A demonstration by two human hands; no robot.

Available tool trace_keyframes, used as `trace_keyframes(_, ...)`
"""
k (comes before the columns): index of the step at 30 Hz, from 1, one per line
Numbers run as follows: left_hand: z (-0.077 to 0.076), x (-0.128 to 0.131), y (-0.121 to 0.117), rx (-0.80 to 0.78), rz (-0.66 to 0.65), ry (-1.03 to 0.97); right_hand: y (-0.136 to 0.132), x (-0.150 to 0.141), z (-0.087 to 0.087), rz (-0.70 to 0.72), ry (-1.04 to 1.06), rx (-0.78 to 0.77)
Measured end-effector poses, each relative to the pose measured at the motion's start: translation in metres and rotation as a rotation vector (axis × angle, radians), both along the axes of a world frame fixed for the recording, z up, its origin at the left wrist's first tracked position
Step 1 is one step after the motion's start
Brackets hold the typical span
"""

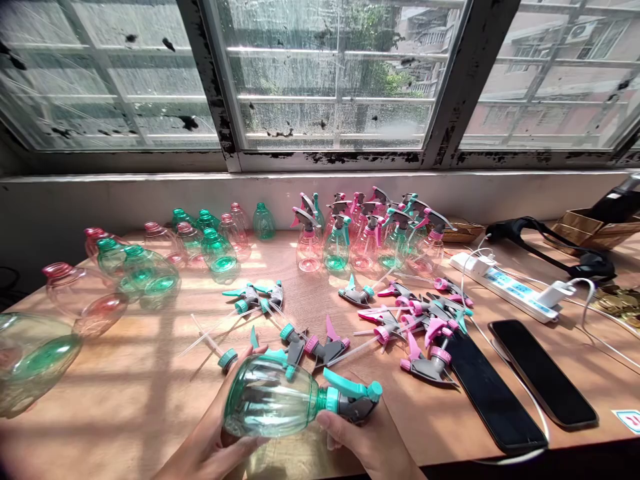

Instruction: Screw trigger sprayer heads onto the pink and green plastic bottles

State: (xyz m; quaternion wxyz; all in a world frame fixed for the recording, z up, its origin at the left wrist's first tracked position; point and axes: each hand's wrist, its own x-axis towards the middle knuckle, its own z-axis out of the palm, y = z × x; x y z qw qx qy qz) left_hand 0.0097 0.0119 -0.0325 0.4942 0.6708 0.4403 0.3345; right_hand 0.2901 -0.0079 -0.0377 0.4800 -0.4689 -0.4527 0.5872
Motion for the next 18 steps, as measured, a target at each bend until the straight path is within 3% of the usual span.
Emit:
trace_keyframes(3, 0.0000, 0.0009, -0.0011, 0.041, 0.013, 0.005, 0.0010, 0.0015, -0.0025, 0.012, -0.031, 0.009)
trace_keyframes(10, 0.0013, 0.0005, -0.0011, -0.059, -0.002, -0.002, 0.0009, -0.0011, 0.0006, 0.003, 0.017, 0.009)
trace_keyframes(18, 0.0020, -0.0009, -0.0006, 0.020, -0.025, 0.057, 0.0012, 0.0006, 0.0017, 0.032, -0.008, 0.016)
